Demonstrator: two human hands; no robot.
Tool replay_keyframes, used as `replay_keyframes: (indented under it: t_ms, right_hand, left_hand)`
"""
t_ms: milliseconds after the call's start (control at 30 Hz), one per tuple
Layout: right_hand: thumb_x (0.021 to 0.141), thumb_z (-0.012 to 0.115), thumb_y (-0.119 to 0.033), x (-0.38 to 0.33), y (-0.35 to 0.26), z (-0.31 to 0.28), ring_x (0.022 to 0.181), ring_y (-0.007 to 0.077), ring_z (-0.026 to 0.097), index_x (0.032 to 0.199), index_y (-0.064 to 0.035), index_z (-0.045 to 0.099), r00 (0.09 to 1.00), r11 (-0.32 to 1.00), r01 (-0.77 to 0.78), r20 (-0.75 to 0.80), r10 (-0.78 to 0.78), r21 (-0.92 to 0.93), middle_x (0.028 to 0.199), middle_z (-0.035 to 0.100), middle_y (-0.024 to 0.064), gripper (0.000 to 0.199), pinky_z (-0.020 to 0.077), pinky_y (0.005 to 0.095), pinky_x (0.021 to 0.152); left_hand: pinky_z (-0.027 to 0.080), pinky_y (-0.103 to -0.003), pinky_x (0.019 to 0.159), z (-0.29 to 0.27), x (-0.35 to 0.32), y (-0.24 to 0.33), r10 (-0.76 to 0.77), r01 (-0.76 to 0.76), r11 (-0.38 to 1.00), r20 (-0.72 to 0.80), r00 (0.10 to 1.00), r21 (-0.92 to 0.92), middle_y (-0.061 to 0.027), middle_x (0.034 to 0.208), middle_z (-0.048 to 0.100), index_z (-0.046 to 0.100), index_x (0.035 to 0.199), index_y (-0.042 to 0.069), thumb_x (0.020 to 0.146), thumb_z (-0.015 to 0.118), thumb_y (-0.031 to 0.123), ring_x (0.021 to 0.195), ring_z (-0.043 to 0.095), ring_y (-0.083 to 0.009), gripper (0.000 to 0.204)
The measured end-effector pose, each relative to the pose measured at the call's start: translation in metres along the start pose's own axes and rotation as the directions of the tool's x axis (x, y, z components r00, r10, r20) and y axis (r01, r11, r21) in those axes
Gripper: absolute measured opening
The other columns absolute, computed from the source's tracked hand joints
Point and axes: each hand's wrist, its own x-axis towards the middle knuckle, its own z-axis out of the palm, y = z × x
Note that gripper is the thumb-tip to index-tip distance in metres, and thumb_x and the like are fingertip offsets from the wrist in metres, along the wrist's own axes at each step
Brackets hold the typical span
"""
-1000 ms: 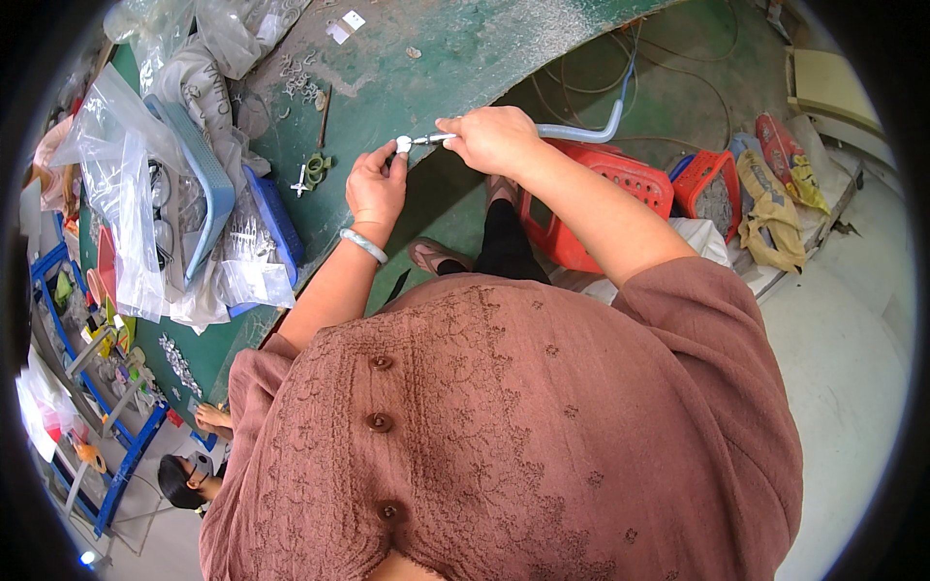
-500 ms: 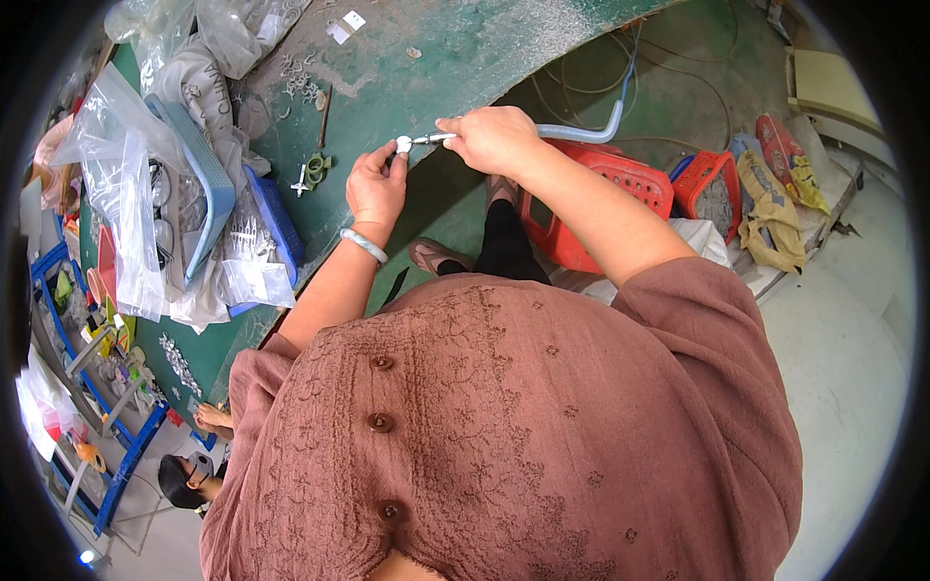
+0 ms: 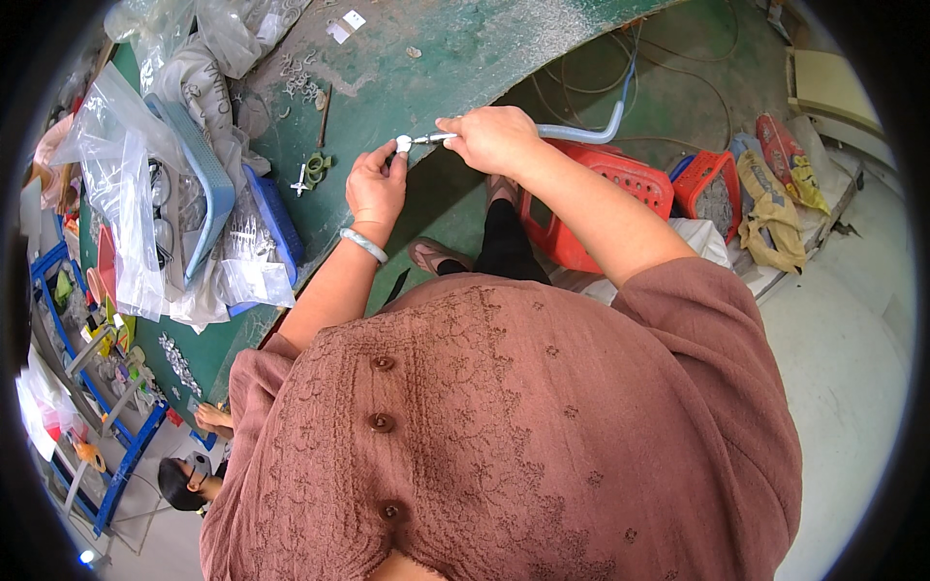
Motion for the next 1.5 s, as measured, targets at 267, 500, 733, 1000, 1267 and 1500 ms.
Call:
replay_keyframes:
  t_ms: [267, 500, 733, 1000, 1267, 1500]
  right_hand:
    - [0.085, 0.053, -0.035, 0.002, 0.007, -0.003, 0.086, 0.0306, 0.062, 0.115, -0.0168, 0.061, 0.992, 0.953, -0.116, 0.079, 0.098, 0.279, 0.092, 0.066, 0.0111, 0.036, 0.0493, 0.0384, 0.075]
    - [0.086, 0.060, -0.026, 0.006, 0.028, 0.004, 0.079, 0.0114, 0.055, 0.115, -0.0034, 0.059, 0.972, 0.532, -0.171, 0.055, 0.227, 0.829, 0.086, 0.064, 0.0048, 0.037, 0.0439, 0.0259, 0.076]
    - [0.086, 0.060, -0.027, 0.001, 0.022, -0.024, 0.058, 0.0050, 0.038, 0.091, -0.0022, 0.064, 0.914, 0.361, -0.339, 0.214, 0.345, 0.869, 0.064, 0.045, -0.0055, 0.025, 0.0339, 0.0231, 0.052]
    - [0.081, 0.066, -0.026, 0.003, 0.029, -0.026, 0.059, 0.0065, 0.042, 0.085, -0.0020, 0.063, 0.900, 0.316, -0.364, 0.244, 0.361, 0.876, 0.066, 0.049, -0.0034, 0.024, 0.0334, 0.0236, 0.052]
    - [0.075, 0.070, -0.014, 0.009, 0.027, -0.024, 0.065, 0.0101, 0.048, 0.085, -0.0004, 0.063, 0.907, 0.324, -0.356, 0.239, 0.347, 0.877, 0.071, 0.055, -0.0002, 0.019, 0.0394, 0.0249, 0.062]
    - [0.074, 0.069, -0.009, 0.012, 0.030, -0.029, 0.068, 0.0102, 0.051, 0.085, -0.0001, 0.062, 0.901, 0.282, -0.385, 0.291, 0.323, 0.879, 0.074, 0.057, 0.0013, 0.016, 0.0412, 0.0242, 0.065]
  left_hand:
    - [0.046, -0.033, 0.062, -0.001, -0.001, 0.000, 0.005, -0.005, 1.000, -0.001, 1.000, -0.001, -0.0038, 0.069, 0.056, 0.070, 0.094, 0.016, 0.075, 0.067, 0.024, 0.064, 0.056, -0.0204, 0.021]
    - [0.047, -0.036, 0.064, -0.004, -0.002, 0.001, -0.021, 0.021, 1.000, 0.007, 1.000, -0.011, -0.0046, 0.074, 0.058, 0.068, 0.088, 0.016, 0.074, 0.066, 0.022, 0.070, 0.058, -0.0239, 0.015]
    - [0.048, -0.038, 0.069, -0.009, 0.006, 0.006, -0.146, 0.147, 0.989, 0.096, 0.985, -0.005, -0.0069, 0.081, 0.060, 0.065, 0.094, 0.013, 0.073, 0.066, 0.021, 0.076, 0.059, -0.0277, 0.023]
    - [0.047, -0.040, 0.074, -0.021, 0.005, 0.017, -0.072, 0.064, 0.997, 0.171, 0.983, 0.052, -0.0092, 0.091, 0.060, 0.062, 0.099, 0.014, 0.074, 0.065, 0.023, 0.085, 0.059, -0.0299, 0.027]
    - [0.046, -0.039, 0.068, -0.016, 0.009, 0.013, -0.002, -0.010, 0.997, 0.148, 0.989, 0.077, -0.0076, 0.084, 0.058, 0.063, 0.095, 0.014, 0.074, 0.066, 0.024, 0.078, 0.058, -0.0282, 0.024]
    - [0.048, -0.041, 0.073, -0.015, 0.016, 0.024, -0.148, 0.139, 0.989, 0.218, 0.965, 0.055, -0.0129, 0.089, 0.062, 0.062, 0.089, 0.010, 0.074, 0.065, 0.023, 0.083, 0.060, -0.0340, 0.020]
